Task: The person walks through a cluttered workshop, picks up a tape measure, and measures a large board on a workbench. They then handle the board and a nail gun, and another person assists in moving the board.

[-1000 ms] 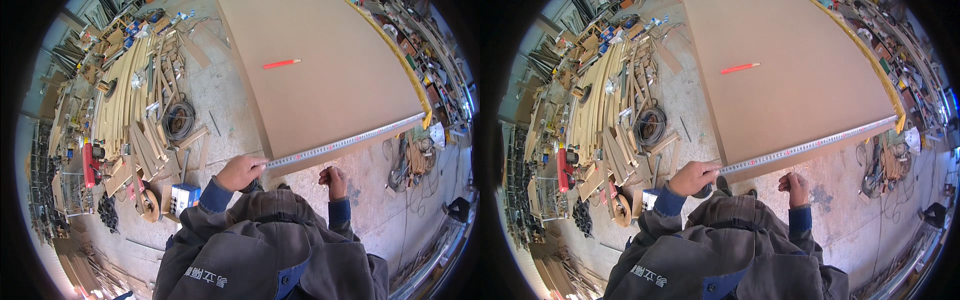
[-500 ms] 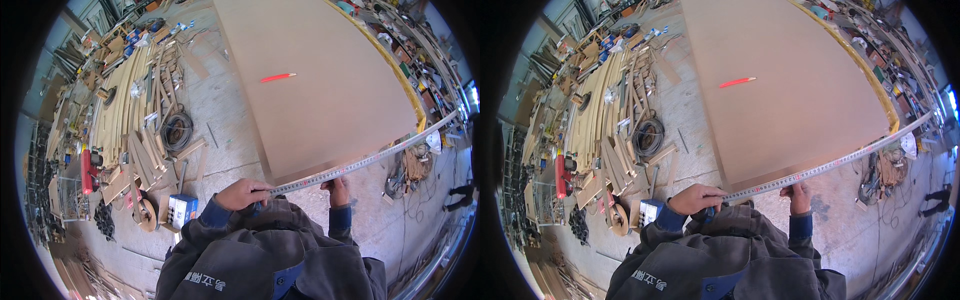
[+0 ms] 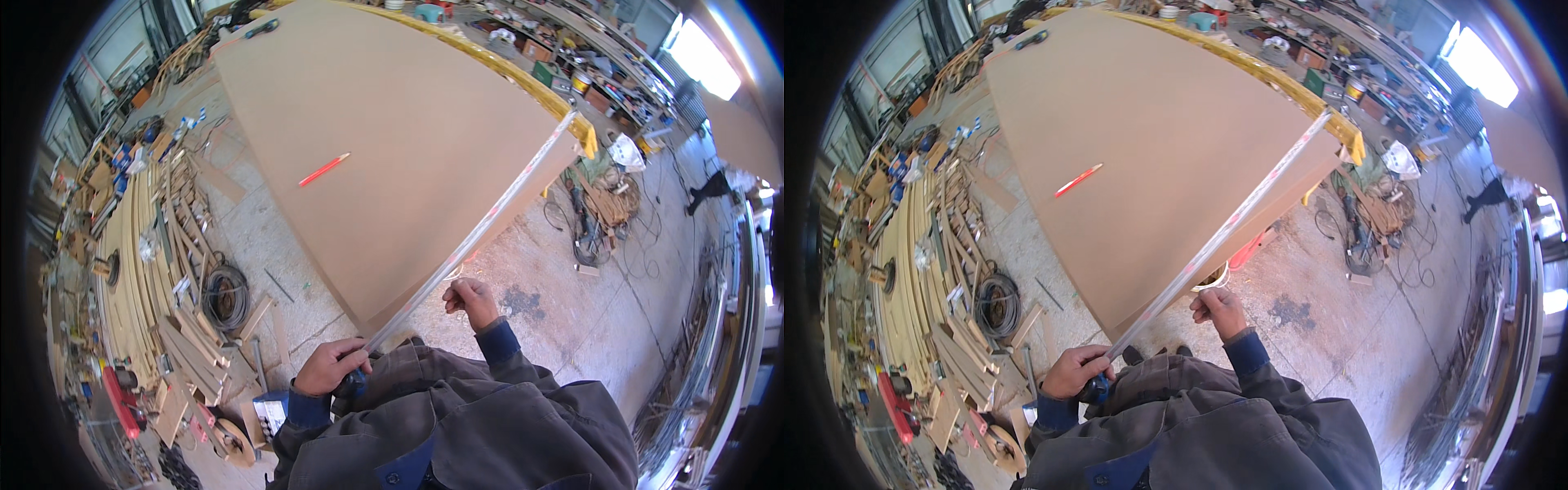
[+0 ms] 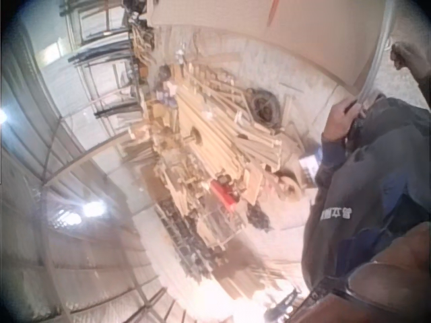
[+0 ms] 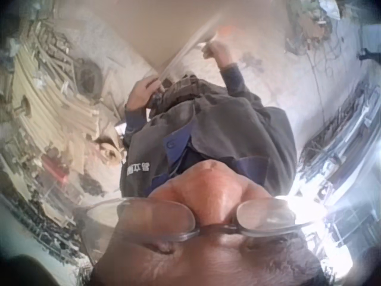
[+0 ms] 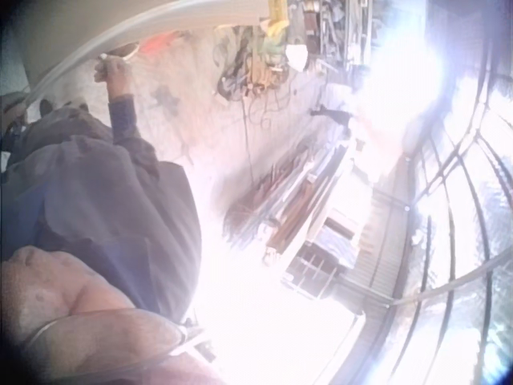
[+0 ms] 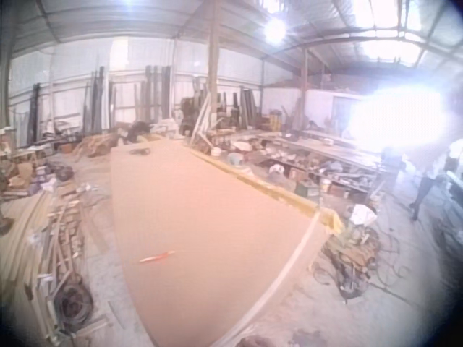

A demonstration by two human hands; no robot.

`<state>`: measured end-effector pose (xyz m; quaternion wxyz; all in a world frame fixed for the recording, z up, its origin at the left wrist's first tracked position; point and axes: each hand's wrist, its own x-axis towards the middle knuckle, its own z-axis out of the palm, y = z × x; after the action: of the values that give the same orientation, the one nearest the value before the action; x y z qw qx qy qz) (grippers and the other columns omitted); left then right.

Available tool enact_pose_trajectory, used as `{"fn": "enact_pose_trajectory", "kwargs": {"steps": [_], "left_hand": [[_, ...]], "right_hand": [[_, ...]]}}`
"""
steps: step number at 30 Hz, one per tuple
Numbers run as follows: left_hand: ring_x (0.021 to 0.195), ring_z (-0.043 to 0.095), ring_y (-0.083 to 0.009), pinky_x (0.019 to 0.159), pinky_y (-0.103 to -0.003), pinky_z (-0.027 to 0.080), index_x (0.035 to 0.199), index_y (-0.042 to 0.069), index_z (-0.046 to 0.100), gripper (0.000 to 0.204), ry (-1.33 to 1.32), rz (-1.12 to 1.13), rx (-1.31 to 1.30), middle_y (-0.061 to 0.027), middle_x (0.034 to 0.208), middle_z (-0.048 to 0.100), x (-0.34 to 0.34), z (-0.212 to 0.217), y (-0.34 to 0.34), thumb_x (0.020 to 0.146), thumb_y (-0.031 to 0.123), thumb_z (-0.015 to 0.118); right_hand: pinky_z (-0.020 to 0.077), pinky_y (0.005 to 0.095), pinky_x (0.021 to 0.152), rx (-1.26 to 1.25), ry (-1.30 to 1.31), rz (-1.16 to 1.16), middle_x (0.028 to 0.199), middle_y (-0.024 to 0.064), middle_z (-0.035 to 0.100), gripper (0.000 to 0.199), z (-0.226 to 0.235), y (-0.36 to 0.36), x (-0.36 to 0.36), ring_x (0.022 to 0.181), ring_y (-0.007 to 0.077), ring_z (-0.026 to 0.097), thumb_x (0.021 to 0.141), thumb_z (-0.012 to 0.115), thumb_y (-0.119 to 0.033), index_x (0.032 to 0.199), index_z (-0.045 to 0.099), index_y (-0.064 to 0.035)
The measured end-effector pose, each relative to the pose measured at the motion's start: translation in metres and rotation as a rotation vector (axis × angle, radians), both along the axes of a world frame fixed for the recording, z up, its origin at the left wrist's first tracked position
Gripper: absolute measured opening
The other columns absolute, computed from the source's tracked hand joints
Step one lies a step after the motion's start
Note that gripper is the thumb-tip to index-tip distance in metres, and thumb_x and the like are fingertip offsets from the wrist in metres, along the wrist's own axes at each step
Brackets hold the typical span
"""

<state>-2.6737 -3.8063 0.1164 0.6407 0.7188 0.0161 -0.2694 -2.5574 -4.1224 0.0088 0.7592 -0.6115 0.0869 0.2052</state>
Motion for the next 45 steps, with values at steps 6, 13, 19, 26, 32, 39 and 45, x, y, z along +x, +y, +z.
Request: {"fn": "enact_pose_trajectory", "kwargs": {"steps": [6,13,19,26,32,39,45], "left_hand": [[0.082,0.063,-0.0112,0.078,-0.026,0.049,0.116,-0.006,0.065,0.031,0.055,0.027,0.004,-0.0062,0.085,0.07,-0.006,0.002,-0.003,0.098,0.018,0.058],[0.081,0.064,-0.0116,0.076,-0.026,0.05,0.114,-0.007,0.065,0.032,0.016,0.074,-0.041,-0.0081,0.084,0.07,-0.006,0.002,-0.012,0.1,0.021,0.056],[0.075,0.06,-0.0105,0.07,-0.025,0.048,0.111,-0.005,0.067,0.033,-0.001,0.254,-0.015,-0.0076,0.085,0.069,-0.005,0.008,-0.024,0.101,0.024,0.054],[0.084,0.063,-0.0144,0.078,-0.029,0.05,0.106,-0.004,0.066,0.027,-0.287,0.357,0.228,-0.0092,0.09,0.069,0.006,0.007,-0.045,0.1,0.021,0.056],[0.094,0.061,-0.0146,0.083,-0.028,0.048,0.119,-0.003,0.061,0.035,-0.271,0.4,0.201,-0.0106,0.102,0.067,0.0,0.005,-0.05,0.102,0.027,0.055],[0.084,0.064,-0.0115,0.076,-0.026,0.054,0.118,-0.002,0.063,0.032,-0.317,0.585,0.065,-0.0068,0.094,0.068,-0.024,-0.002,-0.018,0.105,0.024,0.05],[0.064,0.061,-0.0087,0.059,-0.023,0.049,0.11,-0.002,0.067,0.026,-0.279,0.714,0.098,-0.0046,0.076,0.067,-0.05,-0.001,-0.012,0.102,0.019,0.055]], "right_hand": [[0.0558,0.0274,0.062,0.019,0.002,0.049,0.078,0.0078,0.068,0.033,0.006,0.002,-0.005,0.064,0.0141,0.065,0.099,0.051,-0.025,0.086,0.067,0.0014],[0.0566,0.0286,0.067,0.066,-0.101,0.31,0.091,0.0102,0.071,0.036,0.038,0.02,-0.029,0.072,0.0155,0.067,0.103,0.047,-0.023,0.121,0.059,0.0063],[0.0546,0.0289,0.068,0.11,-0.169,0.617,0.094,0.0087,0.071,0.054,0.07,0.045,-0.057,0.075,0.0138,0.064,0.101,0.05,-0.025,0.145,0.039,0.0047],[0.052,0.0321,0.064,0.008,-0.284,0.888,0.079,0.0099,0.063,0.072,0.112,0.075,-0.069,0.066,0.0176,0.064,0.099,0.056,-0.029,0.154,0.019,-0.0022],[0.0537,0.0296,0.06,-0.095,-0.255,0.797,0.083,0.0101,0.066,0.064,0.106,0.086,-0.071,0.064,0.0148,0.064,0.094,0.063,-0.02,0.148,0.035,-0.0021],[0.0556,0.0294,0.06,-0.019,-0.266,0.613,0.086,0.0108,0.067,0.056,0.116,0.077,-0.015,0.063,0.0165,0.066,0.093,0.059,-0.012,0.144,0.042,0.0013],[0.0561,0.0272,0.061,0.006,-0.374,0.024,0.105,0.0171,0.068,0.053,0.108,0.066,0.053,0.069,0.0157,0.065,0.096,0.055,-0.011,0.143,0.037,0.0045]]}}
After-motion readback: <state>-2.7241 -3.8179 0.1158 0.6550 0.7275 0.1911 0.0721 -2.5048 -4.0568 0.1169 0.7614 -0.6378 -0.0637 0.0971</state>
